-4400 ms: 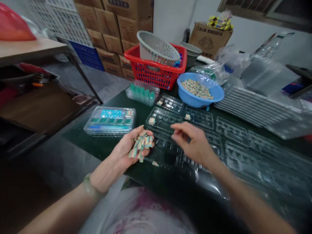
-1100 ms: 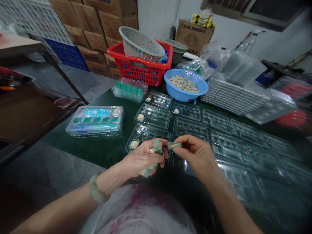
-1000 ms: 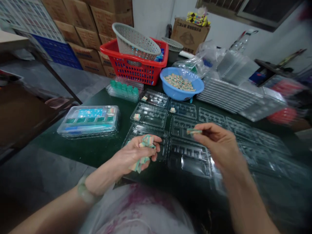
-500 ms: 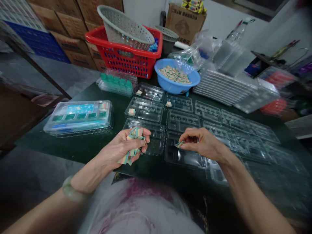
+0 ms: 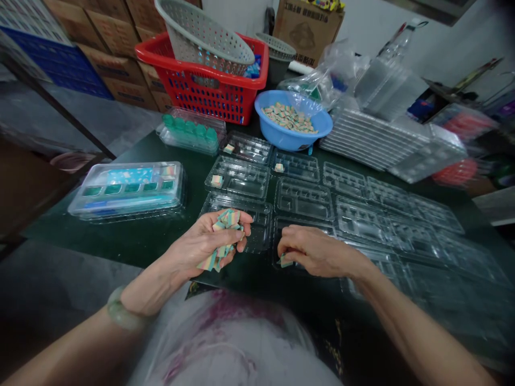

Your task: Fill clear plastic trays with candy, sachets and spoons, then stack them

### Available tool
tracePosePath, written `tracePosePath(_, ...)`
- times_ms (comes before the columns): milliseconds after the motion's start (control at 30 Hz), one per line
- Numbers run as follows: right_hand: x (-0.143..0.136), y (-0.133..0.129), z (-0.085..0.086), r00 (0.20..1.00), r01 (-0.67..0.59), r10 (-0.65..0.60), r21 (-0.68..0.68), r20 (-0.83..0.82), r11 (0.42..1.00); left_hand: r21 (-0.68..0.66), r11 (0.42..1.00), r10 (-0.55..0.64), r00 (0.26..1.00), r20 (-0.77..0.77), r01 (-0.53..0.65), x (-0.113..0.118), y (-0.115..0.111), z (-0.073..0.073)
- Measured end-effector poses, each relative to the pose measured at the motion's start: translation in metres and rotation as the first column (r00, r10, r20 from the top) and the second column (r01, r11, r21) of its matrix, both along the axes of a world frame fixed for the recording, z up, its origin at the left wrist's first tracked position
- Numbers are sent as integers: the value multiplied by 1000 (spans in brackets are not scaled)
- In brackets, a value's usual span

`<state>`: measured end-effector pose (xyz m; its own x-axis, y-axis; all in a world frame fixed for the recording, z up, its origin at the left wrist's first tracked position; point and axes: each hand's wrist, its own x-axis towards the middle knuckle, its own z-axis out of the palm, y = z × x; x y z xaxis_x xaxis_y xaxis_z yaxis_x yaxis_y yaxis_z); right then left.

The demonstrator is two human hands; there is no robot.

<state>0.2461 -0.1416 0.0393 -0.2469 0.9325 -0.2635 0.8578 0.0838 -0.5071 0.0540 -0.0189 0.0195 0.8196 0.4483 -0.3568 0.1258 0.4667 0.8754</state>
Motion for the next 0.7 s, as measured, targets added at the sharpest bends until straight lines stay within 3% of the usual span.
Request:
tracePosePath(267, -12, -4, -10, 985, 140, -140, 9, 98, 990, -23, 1000, -18, 1000, -23, 18, 2, -3, -4)
tracePosePath(567, -30, -20, -26, 895, 317, -383, 278, 228, 907, -23, 1000, -22, 1000, -14, 21, -2, -5, -7)
tracePosePath(700, -35, -29, -37, 873, 299, -400, 343, 278, 891, -37, 999, -13, 1000, -10, 13, -3, -5, -8)
